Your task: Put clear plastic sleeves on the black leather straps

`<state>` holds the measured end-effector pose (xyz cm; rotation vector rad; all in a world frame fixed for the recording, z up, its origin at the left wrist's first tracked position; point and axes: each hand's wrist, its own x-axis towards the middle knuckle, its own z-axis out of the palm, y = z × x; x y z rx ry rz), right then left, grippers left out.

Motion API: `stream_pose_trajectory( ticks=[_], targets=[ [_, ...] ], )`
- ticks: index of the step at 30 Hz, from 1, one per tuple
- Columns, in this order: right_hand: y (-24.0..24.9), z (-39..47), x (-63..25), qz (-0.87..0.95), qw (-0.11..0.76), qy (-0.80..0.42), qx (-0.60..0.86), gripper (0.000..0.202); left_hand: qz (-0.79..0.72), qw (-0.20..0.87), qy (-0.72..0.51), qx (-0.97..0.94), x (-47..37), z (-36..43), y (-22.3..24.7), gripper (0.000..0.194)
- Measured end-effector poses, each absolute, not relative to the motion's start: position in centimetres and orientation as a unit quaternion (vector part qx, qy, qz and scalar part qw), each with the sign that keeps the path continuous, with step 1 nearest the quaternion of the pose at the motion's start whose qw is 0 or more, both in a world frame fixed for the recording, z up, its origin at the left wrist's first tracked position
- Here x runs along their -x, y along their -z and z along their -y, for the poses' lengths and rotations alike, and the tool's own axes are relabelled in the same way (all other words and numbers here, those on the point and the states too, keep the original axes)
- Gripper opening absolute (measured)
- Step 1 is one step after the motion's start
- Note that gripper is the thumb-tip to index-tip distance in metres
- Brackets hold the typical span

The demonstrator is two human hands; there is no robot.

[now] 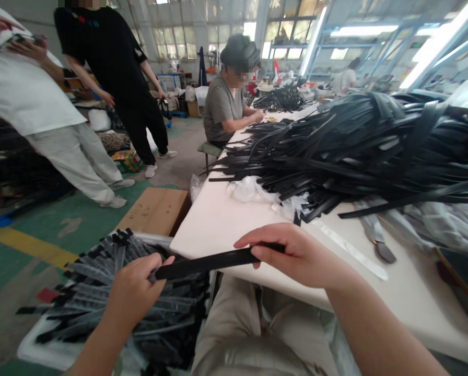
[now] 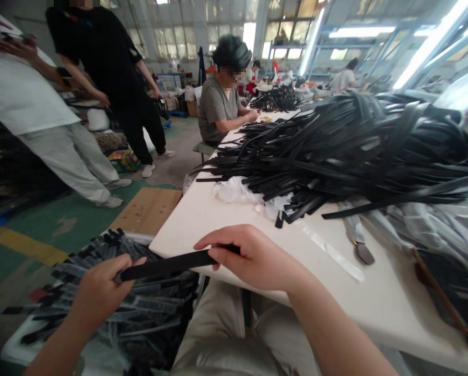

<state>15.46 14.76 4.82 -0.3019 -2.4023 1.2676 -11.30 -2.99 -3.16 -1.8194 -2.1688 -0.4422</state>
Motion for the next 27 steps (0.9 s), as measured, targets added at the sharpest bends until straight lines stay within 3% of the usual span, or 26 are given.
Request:
stream_pose_trajectory(
  ticks=[5, 9, 14, 21, 27],
  targets=[
    [-3.4, -15.2, -15.7, 0.927, 0.093, -0.343, 0.118, 0.024, 0.735, 0.143, 0.155, 0.645, 11.3, 3.2, 3.6, 0.039],
    [-1.3, -14.5, -14.7, 0.856, 0.139, -0.468, 0.171, 0.016, 0.721, 0.155, 0.14, 0.661, 10.7, 2.9, 3.6, 0.036],
    [0.7, -12.9, -13.5, 0.673, 0.239, -0.644, 0.272, 0.025, 0.726, 0.163, 0.159, 0.649, 10.1, 2.5, 4.0, 0.033],
    [-0.7, -9.9, -10.9, 0.688, 0.22, -0.618, 0.309, 0.016, 0.712, 0.22, 0.153, 0.649, 8.0, 1.5, 3.0, 0.034],
    [0.9, -8.1, -7.5, 0.754, 0.199, -0.576, 0.245, 0.008, 0.705, 0.161, 0.173, 0.668, 7.5, 1.0, 3.6, 0.021]
  ],
)
